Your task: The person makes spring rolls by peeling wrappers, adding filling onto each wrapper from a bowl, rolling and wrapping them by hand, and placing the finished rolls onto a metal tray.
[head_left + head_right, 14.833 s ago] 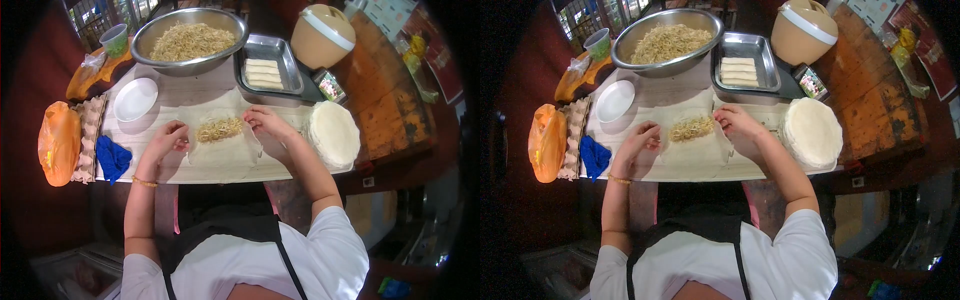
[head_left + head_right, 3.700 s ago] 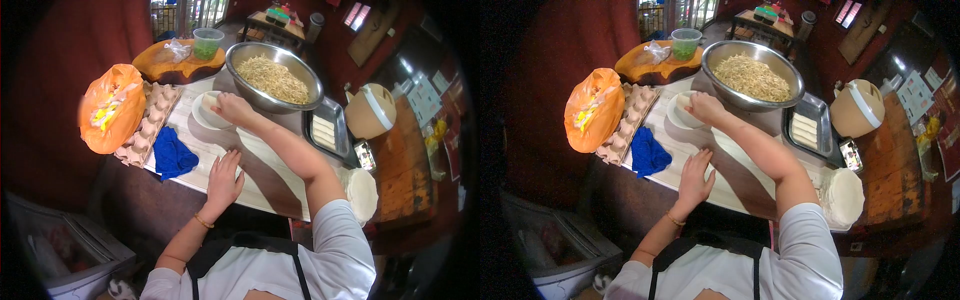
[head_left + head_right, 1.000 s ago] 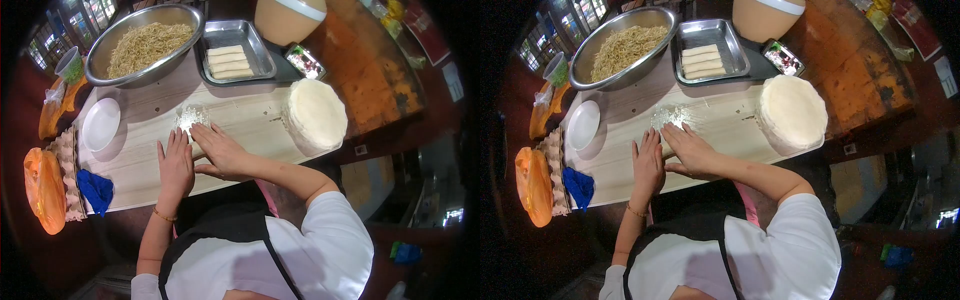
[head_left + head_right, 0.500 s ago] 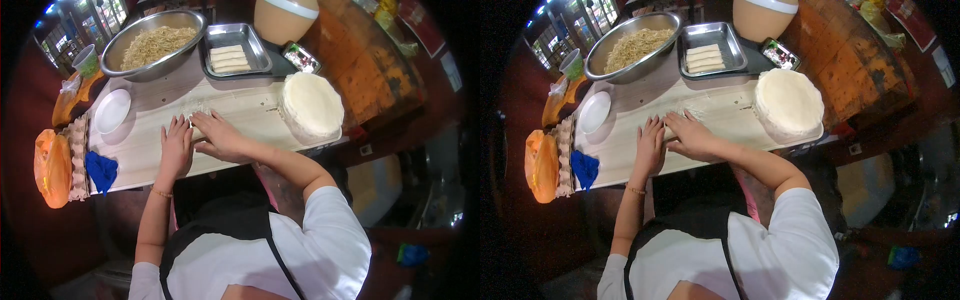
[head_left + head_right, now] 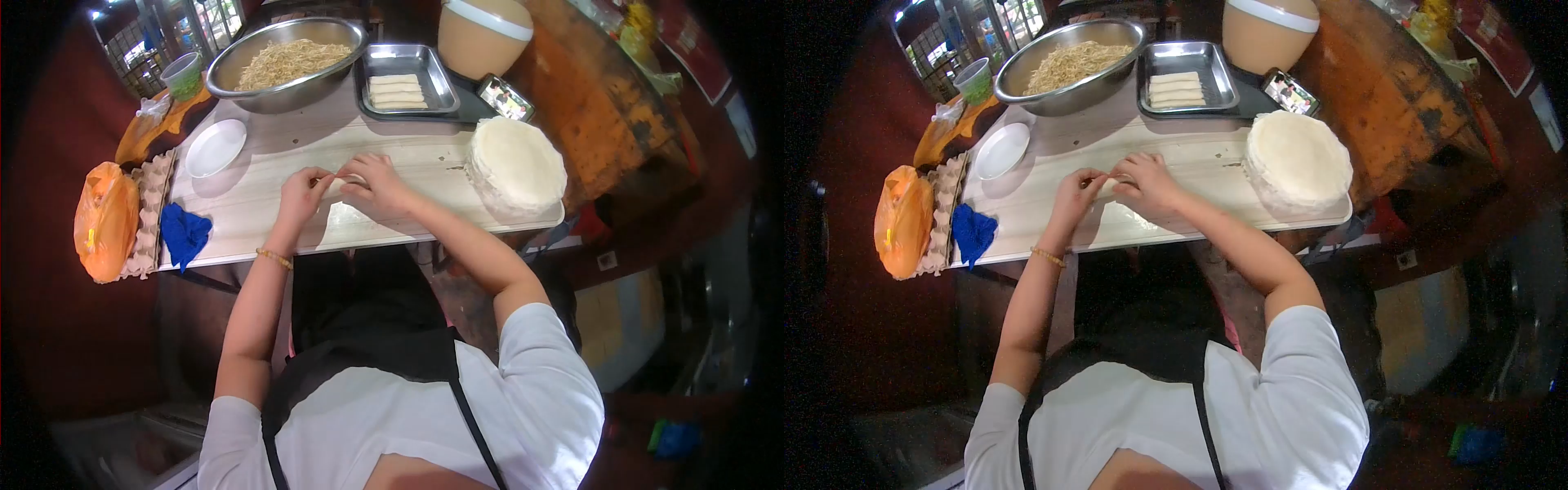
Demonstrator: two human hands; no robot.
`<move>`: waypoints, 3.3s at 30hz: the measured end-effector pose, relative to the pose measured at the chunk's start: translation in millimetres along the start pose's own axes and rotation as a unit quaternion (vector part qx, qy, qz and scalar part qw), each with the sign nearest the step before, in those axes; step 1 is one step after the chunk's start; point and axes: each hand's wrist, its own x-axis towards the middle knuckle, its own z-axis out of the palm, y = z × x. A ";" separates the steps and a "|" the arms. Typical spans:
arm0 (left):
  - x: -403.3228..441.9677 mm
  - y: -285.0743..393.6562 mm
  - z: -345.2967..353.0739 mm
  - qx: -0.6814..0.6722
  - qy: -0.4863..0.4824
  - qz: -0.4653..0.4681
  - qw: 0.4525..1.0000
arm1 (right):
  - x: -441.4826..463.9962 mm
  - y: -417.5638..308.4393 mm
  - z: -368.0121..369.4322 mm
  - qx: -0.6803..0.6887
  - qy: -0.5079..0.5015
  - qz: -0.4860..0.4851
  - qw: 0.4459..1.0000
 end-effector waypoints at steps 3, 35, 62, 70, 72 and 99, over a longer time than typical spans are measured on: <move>3.1 0.6 -6.0 -0.012 -0.038 -0.028 0.999 | 2.0 3.2 2.2 0.000 -0.010 0.005 1.000; 9.8 -20.3 -48.4 -0.005 -0.062 0.077 0.995 | 27.3 -60.9 -5.1 -0.195 0.024 -0.080 0.977; 76.5 -43.3 -29.0 0.016 0.128 0.068 0.989 | 199.8 210.7 -120.5 -0.404 -0.125 0.070 0.903; 77.2 -39.6 -26.8 -0.008 0.105 0.025 0.994 | 230.9 252.6 -112.5 -0.131 -0.299 0.183 0.927; 77.0 -38.5 -26.3 -0.012 0.101 0.026 0.994 | 230.2 255.6 -115.6 -0.105 -0.321 0.181 0.924; 69.9 -38.0 -26.3 -0.084 0.092 0.015 0.992 | -16.1 -3.3 -248.6 -0.190 0.081 0.130 0.970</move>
